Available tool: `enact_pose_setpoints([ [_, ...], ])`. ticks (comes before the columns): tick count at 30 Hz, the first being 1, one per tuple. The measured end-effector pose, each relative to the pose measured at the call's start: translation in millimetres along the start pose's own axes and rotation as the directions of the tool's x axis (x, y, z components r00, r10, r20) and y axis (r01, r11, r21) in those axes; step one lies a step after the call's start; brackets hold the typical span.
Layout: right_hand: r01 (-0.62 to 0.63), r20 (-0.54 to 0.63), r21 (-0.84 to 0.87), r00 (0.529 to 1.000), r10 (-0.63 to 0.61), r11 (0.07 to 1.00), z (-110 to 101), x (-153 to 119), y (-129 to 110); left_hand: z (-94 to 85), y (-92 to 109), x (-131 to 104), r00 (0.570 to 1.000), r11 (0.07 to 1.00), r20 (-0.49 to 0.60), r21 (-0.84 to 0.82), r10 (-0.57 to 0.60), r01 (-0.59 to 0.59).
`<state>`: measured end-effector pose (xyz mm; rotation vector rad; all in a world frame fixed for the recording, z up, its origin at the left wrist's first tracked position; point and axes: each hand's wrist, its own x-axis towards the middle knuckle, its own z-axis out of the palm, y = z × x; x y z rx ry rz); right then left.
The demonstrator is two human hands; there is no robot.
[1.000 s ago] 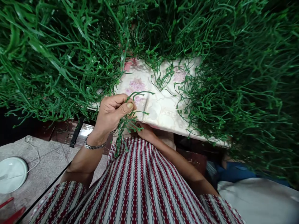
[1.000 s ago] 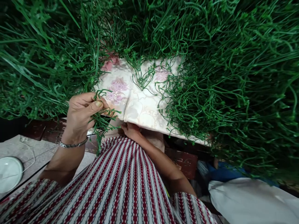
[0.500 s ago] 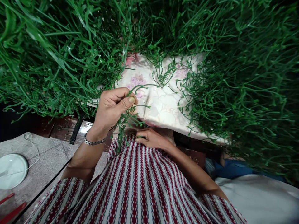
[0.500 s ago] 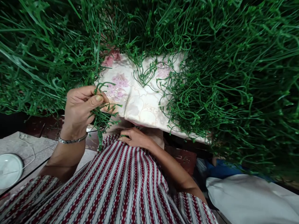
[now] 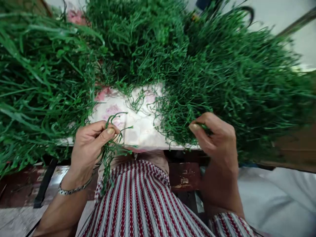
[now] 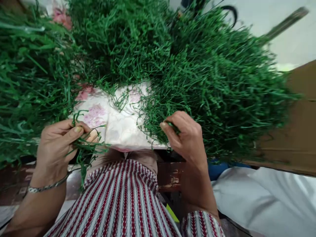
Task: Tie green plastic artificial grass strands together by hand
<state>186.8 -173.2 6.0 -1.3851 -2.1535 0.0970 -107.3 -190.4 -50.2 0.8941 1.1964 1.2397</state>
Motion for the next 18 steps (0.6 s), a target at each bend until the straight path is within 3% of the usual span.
enact_pose_setpoints([
  [3, -0.108, -0.153, -0.389, 0.987, 0.052, 0.915, -5, 9, 22, 10.4, 0, 1, 0.999, 0.999, 0.043, 0.019, -0.026, 0.026],
  [5, -0.140, -0.161, -0.468, 0.984, 0.072, 0.873, -5, 8, 29, 16.3, -1, 1, 0.997, 0.998, 0.076, 0.061, -0.030, 0.026],
  [8, -0.105, -0.143, -0.424, 0.989, 0.048, 0.899, -3, 0, 29, 24.0, -4, 1, 0.993, 0.995, 0.112, 0.097, -0.030, 0.019],
  [12, -0.091, -0.233, -0.373, 0.972, 0.002, 0.923, 1, -11, 24, 33.2, -6, 1, 0.995, 0.996, 0.098, 0.083, -0.025, 0.017],
  [18, -0.010, -0.049, -0.369, 0.999, -0.008, 0.929, 3, -14, 23, 43.4, -5, 1, 0.994, 0.996, 0.107, 0.092, -0.005, -0.005],
])
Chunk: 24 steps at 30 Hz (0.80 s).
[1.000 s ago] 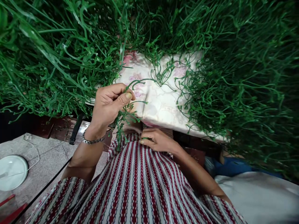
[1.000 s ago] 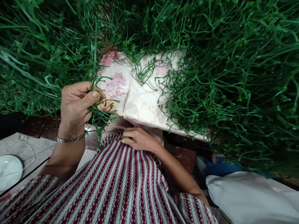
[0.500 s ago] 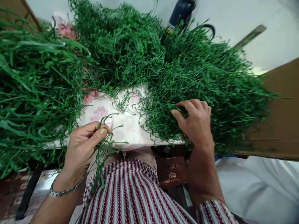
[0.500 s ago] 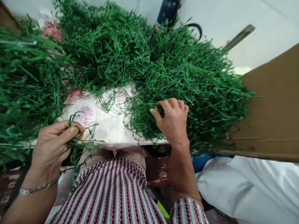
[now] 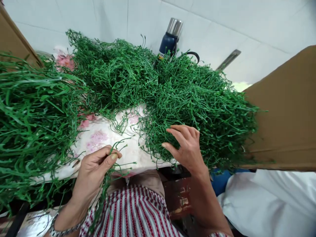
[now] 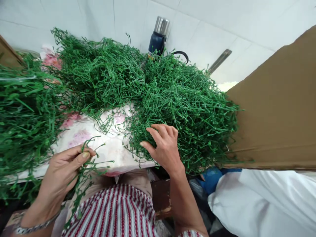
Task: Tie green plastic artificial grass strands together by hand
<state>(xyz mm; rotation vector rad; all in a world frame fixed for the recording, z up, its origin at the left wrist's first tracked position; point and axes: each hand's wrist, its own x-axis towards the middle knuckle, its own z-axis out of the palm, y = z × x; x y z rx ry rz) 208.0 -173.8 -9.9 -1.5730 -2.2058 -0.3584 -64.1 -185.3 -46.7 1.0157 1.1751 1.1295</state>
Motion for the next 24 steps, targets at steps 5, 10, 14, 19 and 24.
enact_pose_setpoints([
  [5, 0.004, 0.102, 0.006, 0.995, -0.005, 1.000, -12, 0, -8, 6.7, 4, 2, 0.999, 0.999, -0.025, -0.037, -0.023, 0.022],
  [10, 0.092, -0.138, 0.324, 0.989, -0.049, 0.942, -14, -1, -38, 13.2, 8, 4, 1.000, 0.994, -0.007, -0.109, -0.001, 0.000],
  [14, 0.127, -0.001, 0.688, 0.985, -0.174, 0.714, 7, 8, -78, 12.9, 6, 6, 0.999, 0.981, 0.047, -0.196, 0.013, -0.003],
  [19, 0.094, 0.047, 0.738, 0.981, -0.190, 0.668, 32, 18, -103, 5.7, 0, 5, 0.999, 0.974, 0.015, -0.223, 0.038, -0.034],
  [24, 0.087, 0.059, 0.740, 0.979, -0.194, 0.667, 44, 15, -107, 3.4, -4, 5, 0.988, 0.959, -0.026, -0.241, 0.149, -0.151],
])
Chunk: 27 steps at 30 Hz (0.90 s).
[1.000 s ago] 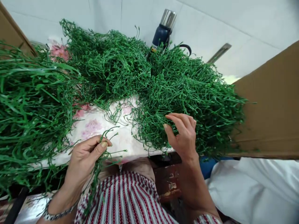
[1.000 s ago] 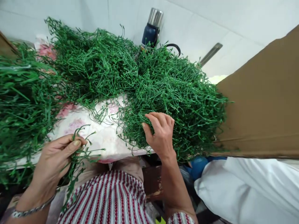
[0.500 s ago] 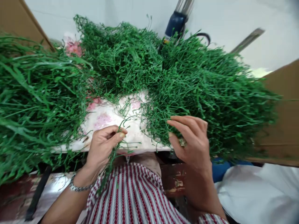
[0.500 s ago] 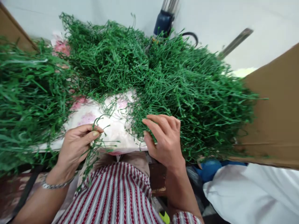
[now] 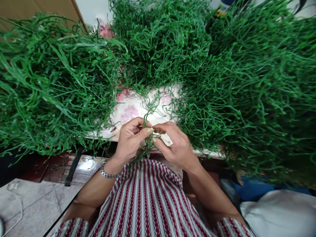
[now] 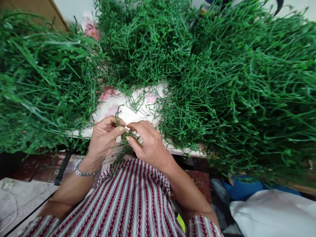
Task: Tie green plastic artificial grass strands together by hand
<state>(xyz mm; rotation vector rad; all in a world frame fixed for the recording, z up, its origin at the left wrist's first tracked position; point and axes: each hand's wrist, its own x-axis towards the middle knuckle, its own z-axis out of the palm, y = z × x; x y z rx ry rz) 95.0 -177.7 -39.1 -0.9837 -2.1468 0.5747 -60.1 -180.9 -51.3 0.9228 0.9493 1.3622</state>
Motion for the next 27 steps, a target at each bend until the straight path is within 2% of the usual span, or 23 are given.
enact_pose_setpoints([
  [4, -0.009, 0.028, 0.051, 1.000, 0.008, 0.999, 6, -3, 2, -2.8, 0, 0, 0.999, 0.999, 0.010, 0.034, 0.033, -0.033],
  [8, 0.015, 0.034, 0.048, 0.999, -0.017, 0.999, 6, -4, 4, -12.7, 0, -5, 0.997, 0.998, 0.067, 0.048, -0.038, 0.034],
  [13, -0.009, -0.034, 0.065, 0.999, 0.011, 0.998, 8, -9, 5, -21.1, -8, -12, 0.986, 0.992, 0.117, 0.056, -0.121, 0.116],
  [18, -0.058, -0.099, 0.070, 0.993, 0.065, 0.996, 16, -14, 6, -18.5, -15, -13, 0.990, 0.994, 0.118, 0.092, -0.074, 0.063],
  [23, 0.067, 0.024, 0.061, 0.997, -0.069, 0.996, 17, -13, 10, -19.2, -17, -13, 0.996, 0.994, 0.090, 0.105, -0.010, 0.000],
  [27, 0.099, 0.020, 0.031, 0.995, -0.099, 0.995, 18, -13, 13, -20.3, -15, -13, 0.995, 0.991, 0.100, 0.134, -0.013, -0.001],
])
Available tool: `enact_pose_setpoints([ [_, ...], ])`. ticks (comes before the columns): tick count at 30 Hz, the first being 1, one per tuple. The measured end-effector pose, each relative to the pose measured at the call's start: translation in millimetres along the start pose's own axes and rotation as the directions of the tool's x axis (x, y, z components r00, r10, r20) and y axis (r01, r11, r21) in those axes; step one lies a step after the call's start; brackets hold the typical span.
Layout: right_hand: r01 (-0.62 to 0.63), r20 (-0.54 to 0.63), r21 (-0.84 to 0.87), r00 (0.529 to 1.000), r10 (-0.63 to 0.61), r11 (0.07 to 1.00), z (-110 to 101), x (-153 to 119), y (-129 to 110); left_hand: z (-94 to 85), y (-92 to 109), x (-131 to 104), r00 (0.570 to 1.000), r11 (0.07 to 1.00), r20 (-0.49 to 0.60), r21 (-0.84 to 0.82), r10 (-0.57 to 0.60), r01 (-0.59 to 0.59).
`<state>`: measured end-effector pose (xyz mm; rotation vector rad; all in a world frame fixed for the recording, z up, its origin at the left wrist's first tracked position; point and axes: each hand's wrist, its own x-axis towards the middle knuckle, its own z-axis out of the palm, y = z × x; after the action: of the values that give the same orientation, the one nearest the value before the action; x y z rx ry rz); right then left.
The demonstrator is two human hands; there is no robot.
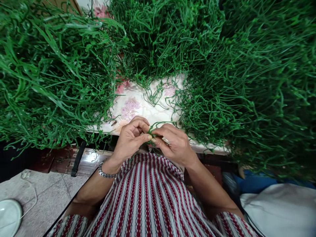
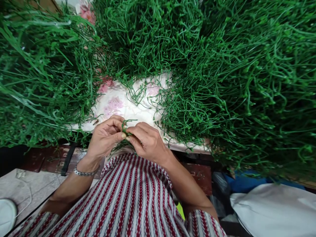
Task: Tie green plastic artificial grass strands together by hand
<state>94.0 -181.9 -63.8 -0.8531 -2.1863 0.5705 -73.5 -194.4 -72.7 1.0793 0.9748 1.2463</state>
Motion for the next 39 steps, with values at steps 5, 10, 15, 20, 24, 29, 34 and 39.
enact_pose_setpoints([
  [5, 0.029, 0.060, -0.040, 0.998, -0.027, 0.999, -4, 0, 2, -5.3, 9, 1, 0.978, 0.977, 0.198, 0.210, -0.065, 0.022],
  [10, 0.109, 0.197, -0.098, 0.976, -0.088, 0.989, -11, 1, 1, -11.8, 18, 4, 0.904, 0.936, 0.396, 0.351, -0.160, 0.012],
  [15, 0.142, 0.247, -0.135, 0.963, -0.106, 0.981, -12, 2, -3, -13.0, 22, 6, 0.892, 0.919, 0.360, 0.373, -0.273, 0.131],
  [20, 0.047, 0.287, -0.192, 0.958, 0.011, 0.980, -11, 3, -6, -6.2, 22, 5, 0.926, 0.908, 0.247, 0.381, -0.284, 0.177],
  [24, 0.071, 0.335, -0.284, 0.942, 0.030, 0.956, -13, 4, -7, -3.6, 18, 7, 0.945, 0.892, 0.212, 0.429, -0.251, 0.141],
  [29, 0.035, 0.410, -0.124, 0.912, 0.019, 0.992, -19, 6, 1, -6.7, 16, 10, 0.928, 0.876, 0.325, 0.483, -0.182, 0.003],
  [34, -0.256, 0.585, 0.434, 0.810, -0.053, 0.864, -18, 11, 16, -9.1, 20, 9, 0.820, 0.941, 0.539, 0.338, -0.193, 0.000],
  [39, -0.471, 0.614, 0.721, 0.774, -0.153, 0.508, -8, 13, 19, -15.8, 21, 9, 0.728, 0.977, 0.665, 0.209, -0.169, 0.036],
])
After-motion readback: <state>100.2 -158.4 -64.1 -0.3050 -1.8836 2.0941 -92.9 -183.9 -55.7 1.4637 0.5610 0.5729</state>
